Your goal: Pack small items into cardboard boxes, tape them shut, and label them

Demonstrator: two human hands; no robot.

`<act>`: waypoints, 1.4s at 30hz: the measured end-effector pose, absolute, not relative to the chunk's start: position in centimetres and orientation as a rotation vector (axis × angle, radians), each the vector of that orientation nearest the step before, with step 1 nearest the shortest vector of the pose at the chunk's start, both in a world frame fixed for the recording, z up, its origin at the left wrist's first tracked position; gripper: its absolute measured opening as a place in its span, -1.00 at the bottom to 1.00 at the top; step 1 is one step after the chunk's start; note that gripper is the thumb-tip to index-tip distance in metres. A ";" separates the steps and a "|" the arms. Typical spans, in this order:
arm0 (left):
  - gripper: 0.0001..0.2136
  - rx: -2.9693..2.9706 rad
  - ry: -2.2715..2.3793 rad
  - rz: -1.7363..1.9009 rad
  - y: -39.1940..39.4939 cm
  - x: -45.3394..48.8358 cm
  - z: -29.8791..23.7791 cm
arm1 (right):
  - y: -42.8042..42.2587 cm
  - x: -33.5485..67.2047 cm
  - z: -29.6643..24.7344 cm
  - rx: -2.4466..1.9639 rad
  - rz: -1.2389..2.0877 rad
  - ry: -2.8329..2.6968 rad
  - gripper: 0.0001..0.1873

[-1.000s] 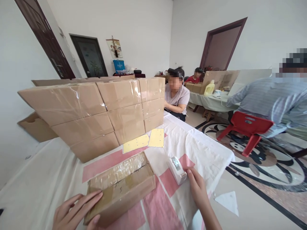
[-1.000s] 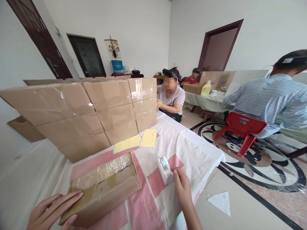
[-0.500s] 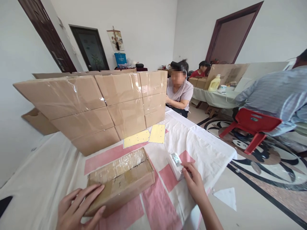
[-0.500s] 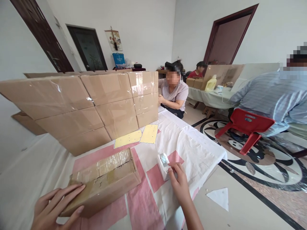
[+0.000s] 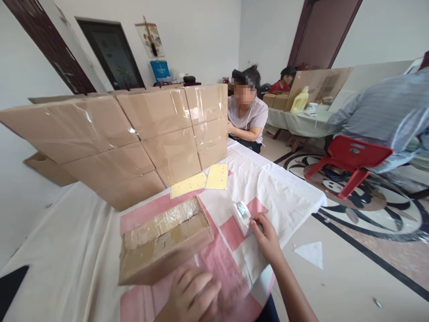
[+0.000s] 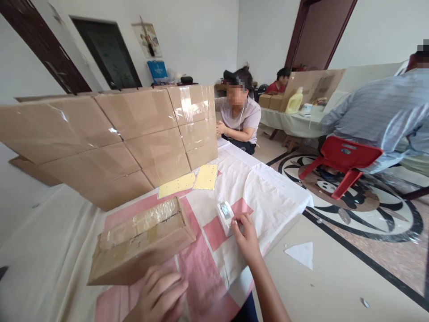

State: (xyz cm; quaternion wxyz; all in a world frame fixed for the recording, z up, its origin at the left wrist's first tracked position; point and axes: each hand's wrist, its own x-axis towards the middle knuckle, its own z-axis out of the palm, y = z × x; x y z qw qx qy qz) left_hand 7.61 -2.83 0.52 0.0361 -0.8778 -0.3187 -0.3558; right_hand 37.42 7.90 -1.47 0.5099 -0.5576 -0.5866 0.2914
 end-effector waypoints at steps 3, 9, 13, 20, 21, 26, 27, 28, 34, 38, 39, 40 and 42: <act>-0.62 -2.629 -0.867 -1.280 0.5 13.5 2.2 | 8.1 37.5 -1.3 -1.323 0.711 -1.368 -0.69; -0.50 -2.647 -1.121 -1.116 4.1 20.9 0.2 | 8.3 37.4 -0.9 -1.342 0.789 -1.277 -0.73; -0.42 -2.595 -1.408 -1.023 5.8 22.0 -0.8 | 8.3 37.4 -0.6 -1.370 0.796 -1.255 -0.74; -0.40 -2.696 -1.668 -0.969 7.1 20.9 -1.3 | 8.2 37.9 -0.9 -1.368 0.809 -1.233 -0.74; -0.40 -2.699 -1.680 -0.967 7.1 20.9 -1.3 | 8.3 37.9 -0.8 -1.378 0.834 -1.226 -0.74; -0.43 -2.677 -1.671 -1.024 7.2 20.9 -1.4 | 9.6 37.9 0.7 -1.545 0.999 -1.159 -0.70; -0.47 -2.685 -1.631 -1.060 7.2 20.9 -1.4 | 9.9 37.9 1.2 -1.590 1.047 -1.144 -0.70; -0.54 -2.701 -1.576 -1.099 7.1 20.8 -1.4 | 10.2 37.8 1.7 -1.636 1.089 -1.138 -0.70; -0.67 -2.791 -1.471 -1.196 7.3 20.3 -1.4 | 10.9 36.7 4.8 -1.885 1.091 -1.300 -0.71; -0.59 -2.801 -1.578 -1.117 7.7 20.3 -1.5 | 11.3 36.0 5.7 -2.014 1.034 -1.380 -0.66; -0.60 -2.807 -1.580 -1.095 7.8 20.4 -1.5 | 11.4 35.9 5.7 -2.033 1.023 -1.376 -0.67; -0.62 -2.810 -1.582 -1.078 7.8 20.4 -1.6 | 11.6 35.8 5.6 -2.042 1.024 -1.362 -0.67; -0.63 -2.802 -1.601 -1.060 7.8 20.5 -1.7 | 11.9 35.9 5.4 -2.019 1.063 -1.306 -0.68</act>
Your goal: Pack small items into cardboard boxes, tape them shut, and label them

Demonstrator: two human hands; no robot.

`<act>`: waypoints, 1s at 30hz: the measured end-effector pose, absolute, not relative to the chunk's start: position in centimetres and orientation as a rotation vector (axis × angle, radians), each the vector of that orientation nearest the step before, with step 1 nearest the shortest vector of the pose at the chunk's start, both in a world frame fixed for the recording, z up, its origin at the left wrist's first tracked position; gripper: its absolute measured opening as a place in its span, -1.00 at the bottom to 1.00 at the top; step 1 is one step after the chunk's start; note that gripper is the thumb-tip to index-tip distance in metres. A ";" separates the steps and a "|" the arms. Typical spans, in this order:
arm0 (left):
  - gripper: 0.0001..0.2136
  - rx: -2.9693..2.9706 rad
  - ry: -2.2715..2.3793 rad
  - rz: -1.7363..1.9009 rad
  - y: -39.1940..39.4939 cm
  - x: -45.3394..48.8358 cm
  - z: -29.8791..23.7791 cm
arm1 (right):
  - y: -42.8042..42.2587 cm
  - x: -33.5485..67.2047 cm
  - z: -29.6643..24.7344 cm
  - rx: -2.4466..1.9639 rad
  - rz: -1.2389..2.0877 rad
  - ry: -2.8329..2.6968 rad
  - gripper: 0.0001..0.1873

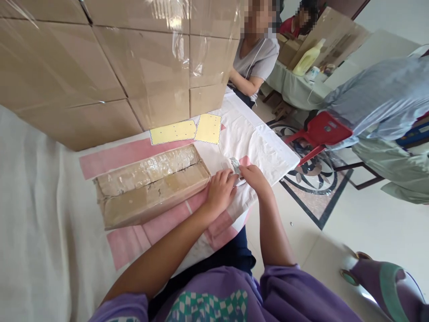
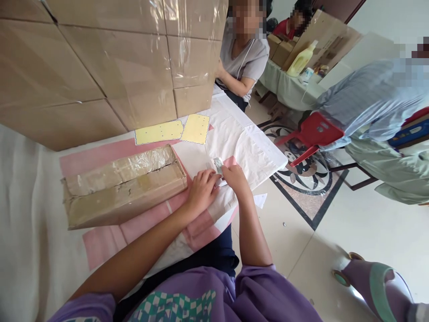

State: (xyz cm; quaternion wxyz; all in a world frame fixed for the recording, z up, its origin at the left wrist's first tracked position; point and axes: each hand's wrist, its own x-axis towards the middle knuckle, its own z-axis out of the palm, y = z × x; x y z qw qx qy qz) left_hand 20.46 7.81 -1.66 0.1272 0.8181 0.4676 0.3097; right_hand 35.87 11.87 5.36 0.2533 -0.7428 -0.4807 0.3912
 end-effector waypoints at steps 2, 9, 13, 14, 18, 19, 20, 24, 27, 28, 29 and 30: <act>-0.63 2.375 1.382 0.901 7.8 20.5 -1.7 | 11.9 36.0 5.0 -1.974 1.115 -1.251 -0.69; -0.70 2.352 1.443 0.888 7.8 20.8 -1.8 | 10.8 36.1 3.5 -1.830 1.102 -1.135 -0.69; -0.70 2.333 1.458 0.808 7.9 20.9 -1.6 | 10.8 35.7 3.6 -1.792 1.061 -1.106 -0.68; -0.70 2.334 1.460 0.795 7.9 21.0 -1.6 | 10.9 35.6 3.8 -1.788 1.040 -1.097 -0.70; -0.70 2.325 1.472 0.785 7.9 21.1 -1.4 | 11.1 34.9 4.9 -1.776 0.941 -1.122 -0.77; -0.70 2.318 1.476 0.789 7.9 21.1 -1.4 | 11.0 34.8 5.1 -1.777 0.935 -1.141 -0.78; -0.70 2.311 1.478 0.793 7.9 21.1 -1.3 | 10.8 34.7 5.3 -1.780 0.937 -1.156 -0.79; -0.72 2.299 1.493 0.796 7.9 21.2 -1.1 | 9.8 34.9 5.2 -1.777 0.956 -1.131 -0.82; -0.73 2.299 1.501 0.805 8.0 21.2 -1.1 | 8.6 35.7 4.8 -1.771 0.898 -1.152 -0.84; -0.73 2.299 1.501 0.811 8.0 21.2 -1.2 | 8.2 35.9 4.6 -1.776 0.879 -1.167 -0.84; -0.73 2.299 1.499 0.819 8.0 21.2 -1.2 | 7.7 36.2 4.5 -1.782 0.866 -1.178 -0.84; -0.73 2.300 1.497 0.827 8.1 21.2 -1.2 | 7.2 36.4 4.3 -1.789 0.857 -1.183 -0.84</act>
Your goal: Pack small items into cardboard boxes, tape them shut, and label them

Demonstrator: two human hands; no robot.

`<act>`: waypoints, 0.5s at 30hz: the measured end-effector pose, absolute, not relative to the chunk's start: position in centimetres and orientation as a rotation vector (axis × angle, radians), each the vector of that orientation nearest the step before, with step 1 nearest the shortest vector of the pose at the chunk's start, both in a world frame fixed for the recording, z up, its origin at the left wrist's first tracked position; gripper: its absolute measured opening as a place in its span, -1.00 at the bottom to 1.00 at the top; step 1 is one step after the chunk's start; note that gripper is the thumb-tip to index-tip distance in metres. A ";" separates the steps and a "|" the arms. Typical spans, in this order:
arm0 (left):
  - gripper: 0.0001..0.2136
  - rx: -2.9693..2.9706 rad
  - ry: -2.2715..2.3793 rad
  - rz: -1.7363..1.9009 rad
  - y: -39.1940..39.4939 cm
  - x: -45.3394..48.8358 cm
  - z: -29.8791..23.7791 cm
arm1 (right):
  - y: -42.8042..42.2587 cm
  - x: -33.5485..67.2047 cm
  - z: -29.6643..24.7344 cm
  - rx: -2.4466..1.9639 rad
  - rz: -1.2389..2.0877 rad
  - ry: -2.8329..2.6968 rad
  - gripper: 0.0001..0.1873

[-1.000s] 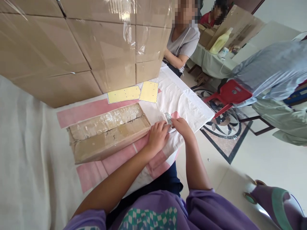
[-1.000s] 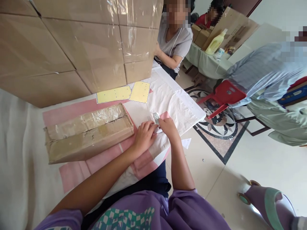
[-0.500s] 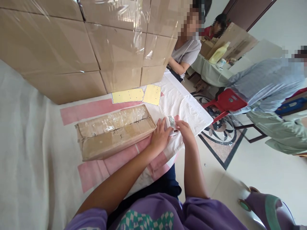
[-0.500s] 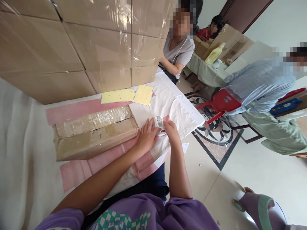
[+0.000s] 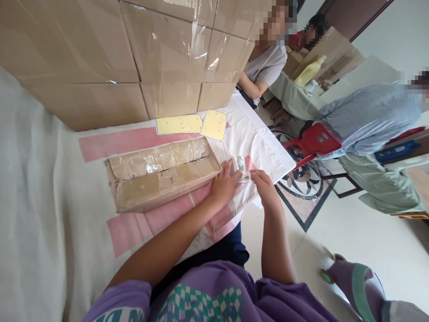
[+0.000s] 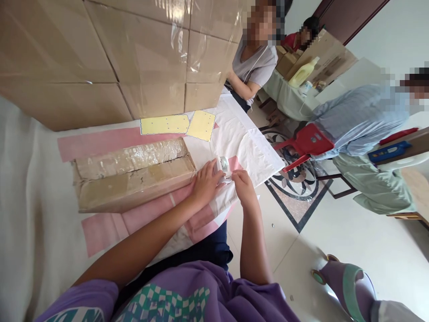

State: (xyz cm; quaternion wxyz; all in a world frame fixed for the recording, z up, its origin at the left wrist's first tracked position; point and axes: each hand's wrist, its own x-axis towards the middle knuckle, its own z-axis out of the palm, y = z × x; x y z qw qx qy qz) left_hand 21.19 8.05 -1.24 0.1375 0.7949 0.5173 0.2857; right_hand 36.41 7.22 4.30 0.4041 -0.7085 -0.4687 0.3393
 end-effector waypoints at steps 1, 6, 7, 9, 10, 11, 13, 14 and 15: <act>-0.73 2.300 1.495 0.833 8.1 21.2 -1.3 | 6.8 36.6 4.1 -1.795 0.852 -1.185 -0.83; -0.72 2.286 1.490 0.846 8.0 21.1 -1.2 | 5.5 37.1 3.1 -1.844 0.866 -1.178 -0.78; -0.72 2.285 1.488 0.848 8.0 21.0 -1.2 | 5.4 37.2 2.9 -1.855 0.872 -1.184 -0.77; -0.73 2.287 1.483 0.856 8.0 21.0 -1.3 | 5.4 37.3 2.5 -1.862 0.872 -1.202 -0.76; -0.73 2.290 1.481 0.863 8.0 21.0 -1.3 | 5.4 37.4 2.3 -1.855 0.864 -1.214 -0.76; -0.73 2.294 1.477 0.872 8.0 21.0 -1.3 | 5.4 37.5 2.1 -1.843 0.855 -1.226 -0.76; -0.74 2.299 1.465 0.889 8.1 21.0 -1.4 | 5.3 37.6 1.8 -1.815 0.845 -1.248 -0.76; -0.75 2.296 1.458 0.892 8.1 21.0 -1.4 | 5.2 37.6 1.6 -1.803 0.846 -1.262 -0.77; -0.75 2.290 1.450 0.891 8.1 20.9 -1.4 | 5.1 37.7 1.4 -1.792 0.847 -1.284 -0.76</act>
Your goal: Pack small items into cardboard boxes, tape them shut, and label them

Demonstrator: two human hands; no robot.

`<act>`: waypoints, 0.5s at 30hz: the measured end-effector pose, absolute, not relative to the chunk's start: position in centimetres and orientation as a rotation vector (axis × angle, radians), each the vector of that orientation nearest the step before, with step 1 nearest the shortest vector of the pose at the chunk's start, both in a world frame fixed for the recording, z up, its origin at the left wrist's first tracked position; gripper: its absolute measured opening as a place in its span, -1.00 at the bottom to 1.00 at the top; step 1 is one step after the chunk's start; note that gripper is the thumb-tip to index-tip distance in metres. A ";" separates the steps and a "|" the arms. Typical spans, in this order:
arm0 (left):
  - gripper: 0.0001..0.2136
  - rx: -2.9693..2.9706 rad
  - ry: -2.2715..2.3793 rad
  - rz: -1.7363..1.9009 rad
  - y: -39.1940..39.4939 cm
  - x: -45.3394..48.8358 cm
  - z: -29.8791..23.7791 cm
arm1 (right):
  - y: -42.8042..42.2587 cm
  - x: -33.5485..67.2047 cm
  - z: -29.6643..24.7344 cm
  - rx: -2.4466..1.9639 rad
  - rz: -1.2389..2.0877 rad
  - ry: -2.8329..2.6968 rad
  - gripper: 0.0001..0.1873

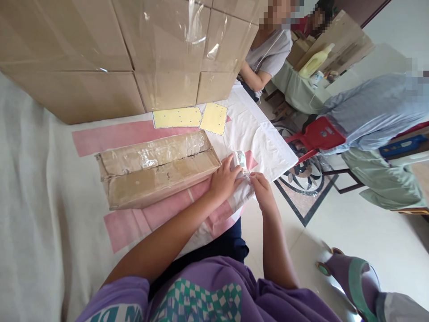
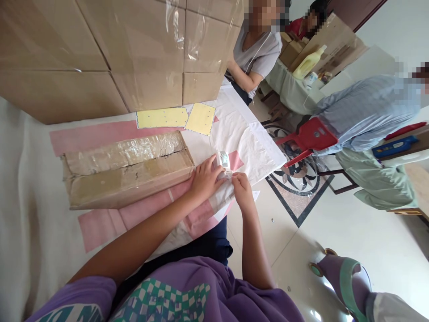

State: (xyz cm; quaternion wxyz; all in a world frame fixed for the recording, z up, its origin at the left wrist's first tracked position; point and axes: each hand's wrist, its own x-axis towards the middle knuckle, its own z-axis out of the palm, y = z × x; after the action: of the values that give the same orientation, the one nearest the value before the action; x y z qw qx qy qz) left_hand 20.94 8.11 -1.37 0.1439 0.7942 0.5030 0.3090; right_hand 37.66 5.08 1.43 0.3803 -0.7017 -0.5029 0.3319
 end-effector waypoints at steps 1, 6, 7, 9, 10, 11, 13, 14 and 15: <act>-0.76 2.278 1.445 0.888 8.1 20.9 -1.3 | 4.9 37.7 1.2 -1.777 0.844 -1.313 -0.75; -0.74 2.232 1.428 0.895 8.2 20.8 -1.3 | 4.4 37.7 -0.1 -1.671 0.762 -1.466 -0.69; -0.73 2.227 1.425 0.897 8.2 20.8 -1.4 | 4.4 37.7 -0.4 -1.665 0.750 -1.468 -0.68; -0.72 2.215 1.430 0.894 8.3 20.8 -1.4 | 4.5 37.5 -0.9 -1.658 0.724 -1.473 -0.67; -0.73 2.209 1.433 0.892 8.3 20.8 -1.4 | 4.6 37.4 -1.1 -1.656 0.707 -1.481 -0.67; -0.74 2.206 1.435 0.892 8.3 20.8 -1.4 | 4.6 37.3 -1.2 -1.654 0.693 -1.493 -0.67; -0.78 2.206 1.434 0.902 8.3 20.7 -1.3 | 4.7 37.1 -1.2 -1.652 0.681 -1.516 -0.66; -0.79 2.210 1.432 0.909 8.3 20.7 -1.3 | 4.8 37.1 -1.2 -1.652 0.685 -1.520 -0.65; -0.80 2.214 1.433 0.916 8.2 20.7 -1.3 | 4.8 37.1 -1.2 -1.651 0.690 -1.518 -0.64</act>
State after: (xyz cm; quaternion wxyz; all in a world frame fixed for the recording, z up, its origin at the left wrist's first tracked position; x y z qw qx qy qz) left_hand 20.72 8.22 -1.27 0.1739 0.7810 0.5053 0.3232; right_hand 37.12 4.83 -1.22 0.3872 -0.6488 -0.5964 0.2709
